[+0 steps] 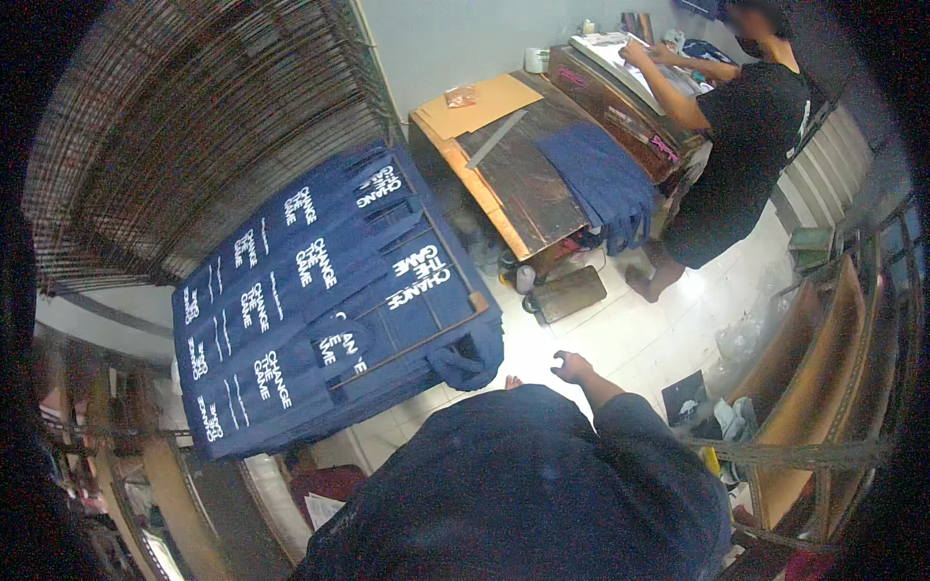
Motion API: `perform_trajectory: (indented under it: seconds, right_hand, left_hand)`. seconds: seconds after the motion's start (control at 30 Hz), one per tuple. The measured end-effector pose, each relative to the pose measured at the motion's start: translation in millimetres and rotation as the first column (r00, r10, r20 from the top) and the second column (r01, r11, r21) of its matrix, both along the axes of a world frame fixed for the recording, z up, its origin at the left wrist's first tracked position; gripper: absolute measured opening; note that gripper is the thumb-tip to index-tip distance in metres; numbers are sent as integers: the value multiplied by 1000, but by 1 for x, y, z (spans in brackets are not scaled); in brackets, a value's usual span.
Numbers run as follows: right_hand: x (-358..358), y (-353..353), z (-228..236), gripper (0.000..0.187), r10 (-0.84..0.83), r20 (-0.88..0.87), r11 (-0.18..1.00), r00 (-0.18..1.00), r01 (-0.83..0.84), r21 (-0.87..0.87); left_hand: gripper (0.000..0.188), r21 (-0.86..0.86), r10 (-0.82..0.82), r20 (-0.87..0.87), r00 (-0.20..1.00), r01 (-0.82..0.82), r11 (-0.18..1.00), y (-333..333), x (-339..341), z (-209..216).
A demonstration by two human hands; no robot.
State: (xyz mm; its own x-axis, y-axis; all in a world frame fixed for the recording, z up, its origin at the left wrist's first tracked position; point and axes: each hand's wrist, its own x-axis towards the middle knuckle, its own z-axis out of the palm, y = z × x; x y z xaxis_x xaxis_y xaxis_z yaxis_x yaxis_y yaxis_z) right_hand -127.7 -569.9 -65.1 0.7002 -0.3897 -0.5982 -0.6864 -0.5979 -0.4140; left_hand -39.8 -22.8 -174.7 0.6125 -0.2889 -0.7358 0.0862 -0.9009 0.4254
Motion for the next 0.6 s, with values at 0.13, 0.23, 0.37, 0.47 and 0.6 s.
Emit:
perform_trajectory:
  seconds: [0.13,0.23,0.37,0.47,0.6]
  right_hand:
    - [-25,-67,-9,50,-102,-79,991,992,95,-89]
    - [-37,-106,-16,49,-231,-59,969,971,224,-103]
    - [-24,-130,-30,44,-308,-27,947,951,304,-102]
    - [1,-133,-33,38,-266,-138,962,954,273,32]
    - [20,-113,-12,34,-239,-189,945,952,273,181]
  left_hand:
    - [40,-47,-8,49,999,10,999,-34,5,-1]
    - [40,-118,3,123,992,12,993,-67,10,18]
    - [40,-215,64,190,980,-22,976,-123,19,78]
    - [43,-264,31,183,983,19,964,-128,19,74]
    - [47,-157,18,156,988,7,988,-119,22,66]
